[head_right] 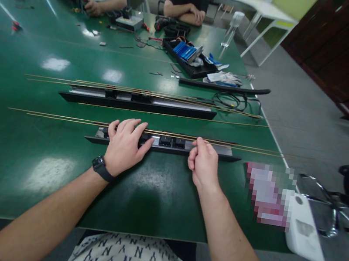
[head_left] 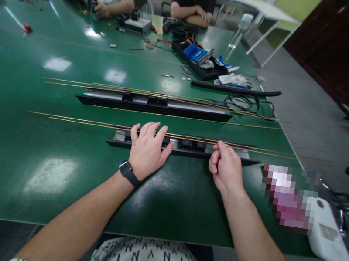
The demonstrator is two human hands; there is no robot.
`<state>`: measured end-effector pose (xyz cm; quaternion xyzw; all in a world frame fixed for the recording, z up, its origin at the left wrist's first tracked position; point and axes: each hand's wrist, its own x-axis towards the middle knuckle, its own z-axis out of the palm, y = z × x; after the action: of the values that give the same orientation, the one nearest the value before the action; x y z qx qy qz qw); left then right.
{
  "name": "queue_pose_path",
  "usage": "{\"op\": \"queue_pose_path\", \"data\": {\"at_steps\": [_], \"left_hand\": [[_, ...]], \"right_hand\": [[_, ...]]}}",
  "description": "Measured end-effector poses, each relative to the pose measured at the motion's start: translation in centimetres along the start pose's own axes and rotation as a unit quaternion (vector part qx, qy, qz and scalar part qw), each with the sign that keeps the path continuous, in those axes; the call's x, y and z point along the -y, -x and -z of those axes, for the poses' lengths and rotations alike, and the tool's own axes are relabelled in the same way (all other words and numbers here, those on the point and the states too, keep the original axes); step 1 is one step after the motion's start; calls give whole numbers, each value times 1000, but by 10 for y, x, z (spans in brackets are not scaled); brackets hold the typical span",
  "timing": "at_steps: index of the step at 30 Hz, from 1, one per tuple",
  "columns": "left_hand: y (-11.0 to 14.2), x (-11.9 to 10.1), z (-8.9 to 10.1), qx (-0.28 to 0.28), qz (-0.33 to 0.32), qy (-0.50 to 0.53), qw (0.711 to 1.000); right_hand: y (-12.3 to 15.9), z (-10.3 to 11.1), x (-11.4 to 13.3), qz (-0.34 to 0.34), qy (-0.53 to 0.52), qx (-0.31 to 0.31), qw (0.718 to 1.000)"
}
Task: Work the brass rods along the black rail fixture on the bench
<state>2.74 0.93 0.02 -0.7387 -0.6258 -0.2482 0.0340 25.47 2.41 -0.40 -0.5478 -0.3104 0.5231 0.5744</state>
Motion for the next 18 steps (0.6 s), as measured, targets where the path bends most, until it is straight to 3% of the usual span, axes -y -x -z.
{"op": "queue_pose_path", "data": {"at_steps": [18], "left_hand": [[0,-1,2,3,1,2,1000]], "right_hand": [[-1,1,1,8,29,3,1000]]}}
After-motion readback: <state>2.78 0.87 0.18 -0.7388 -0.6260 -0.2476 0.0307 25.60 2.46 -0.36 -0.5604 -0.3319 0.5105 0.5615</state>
